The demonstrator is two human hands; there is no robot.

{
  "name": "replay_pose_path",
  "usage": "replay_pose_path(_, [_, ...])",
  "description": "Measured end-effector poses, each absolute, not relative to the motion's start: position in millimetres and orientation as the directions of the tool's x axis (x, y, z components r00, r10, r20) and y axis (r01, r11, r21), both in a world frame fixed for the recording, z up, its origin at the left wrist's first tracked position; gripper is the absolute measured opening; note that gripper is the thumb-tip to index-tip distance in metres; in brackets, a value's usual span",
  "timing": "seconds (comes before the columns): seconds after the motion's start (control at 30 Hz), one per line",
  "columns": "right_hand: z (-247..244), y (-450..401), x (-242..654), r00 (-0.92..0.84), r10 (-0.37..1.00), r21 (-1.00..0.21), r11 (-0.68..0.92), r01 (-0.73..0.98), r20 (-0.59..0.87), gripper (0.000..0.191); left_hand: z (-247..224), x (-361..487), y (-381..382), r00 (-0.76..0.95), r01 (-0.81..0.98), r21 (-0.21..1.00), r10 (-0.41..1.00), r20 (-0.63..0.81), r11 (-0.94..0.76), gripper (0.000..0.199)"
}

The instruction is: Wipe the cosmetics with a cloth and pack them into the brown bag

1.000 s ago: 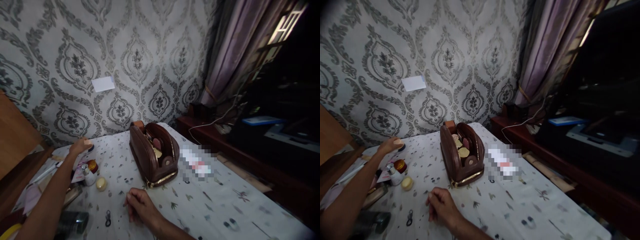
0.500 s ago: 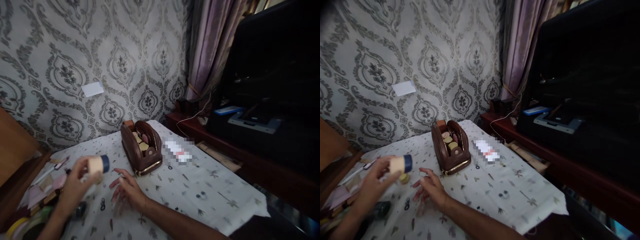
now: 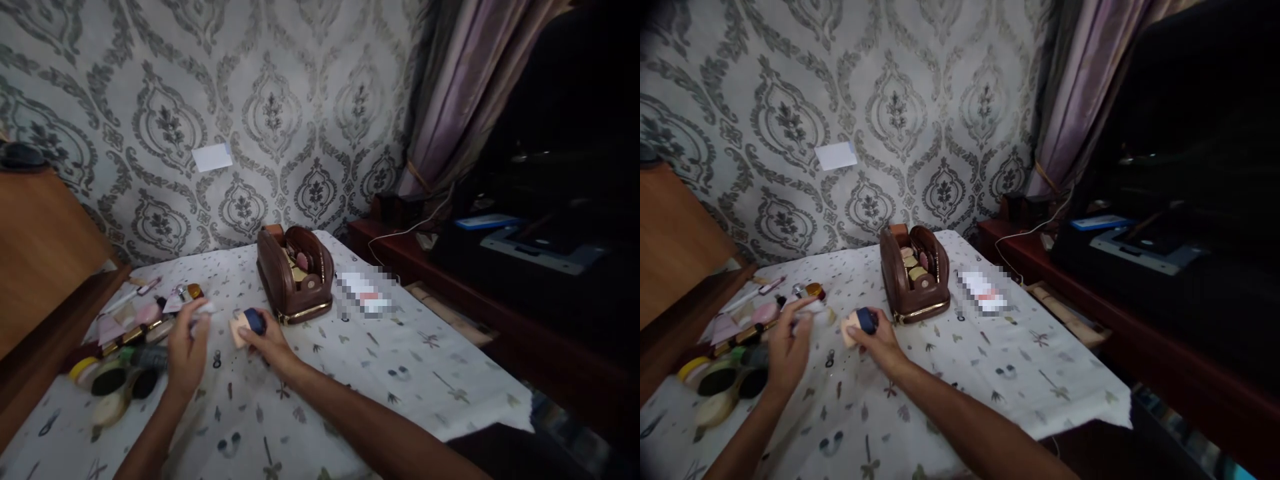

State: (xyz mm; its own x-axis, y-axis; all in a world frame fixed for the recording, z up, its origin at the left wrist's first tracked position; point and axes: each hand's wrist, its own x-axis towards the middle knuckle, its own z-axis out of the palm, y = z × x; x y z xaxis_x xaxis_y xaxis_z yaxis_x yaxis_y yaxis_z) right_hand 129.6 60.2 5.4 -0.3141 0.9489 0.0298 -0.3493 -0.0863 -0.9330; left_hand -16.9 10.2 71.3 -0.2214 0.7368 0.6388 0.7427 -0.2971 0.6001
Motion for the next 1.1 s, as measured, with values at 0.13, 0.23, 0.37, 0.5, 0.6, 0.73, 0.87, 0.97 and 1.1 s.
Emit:
replay_pose_path(0.13, [-3,61,130,-0.316,0.9,-0.942,0.229,-0.245,0.301,0.053,41,3,9,0.242,0.749,0.432,0.814,0.528,-0.502,0.036])
replay_pose_path(0.23, [-8,58,129,-0.366,0.863,-0.937,0.331,-0.109,0.348,0.051,35,3,7,0.211,0.742,0.496,0.86,0.465,-0.451,0.04])
replay_pose_path(0.37, [-9,50,125,-0.444,0.828,-0.924,0.382,-0.003,0.343,0.065,40,-15,12,0.013,0.572,0.776,0.949,0.316,-0.266,0.044])
replay_pose_path(0.5, [-3,44,125,-0.497,0.815,-0.951,0.299,-0.079,0.298,0.069,35,-25,18,-0.051,0.104,0.993,0.997,0.063,-0.058,0.051])
replay_pose_path(0.6, [4,41,127,-0.487,0.818,-0.952,0.268,-0.147,0.305,0.066,31,-21,19,-0.073,-0.135,0.991,0.997,-0.019,0.009,0.06])
replay_pose_path(0.73, [11,41,131,-0.402,0.822,-0.91,0.408,-0.077,0.403,0.064,30,-12,13,-0.106,-0.293,0.955,0.992,-0.073,0.039,0.062])
replay_pose_path(0.87, [17,45,136,-0.361,0.812,-0.865,0.501,0.03,0.458,0.06,27,-9,7,0.043,-0.312,0.937,0.987,-0.154,0.16,0.06])
replay_pose_path(0.97, [18,49,139,-0.348,0.829,-0.876,0.48,0.044,0.437,0.062,23,-8,6,0.067,-0.318,0.93,0.982,-0.174,0.187,0.061])
replay_pose_path(1.1, [16,53,139,-0.392,0.84,-0.918,0.395,-0.029,0.374,0.072,22,-9,9,0.043,-0.33,0.922,0.979,-0.199,0.201,0.058])
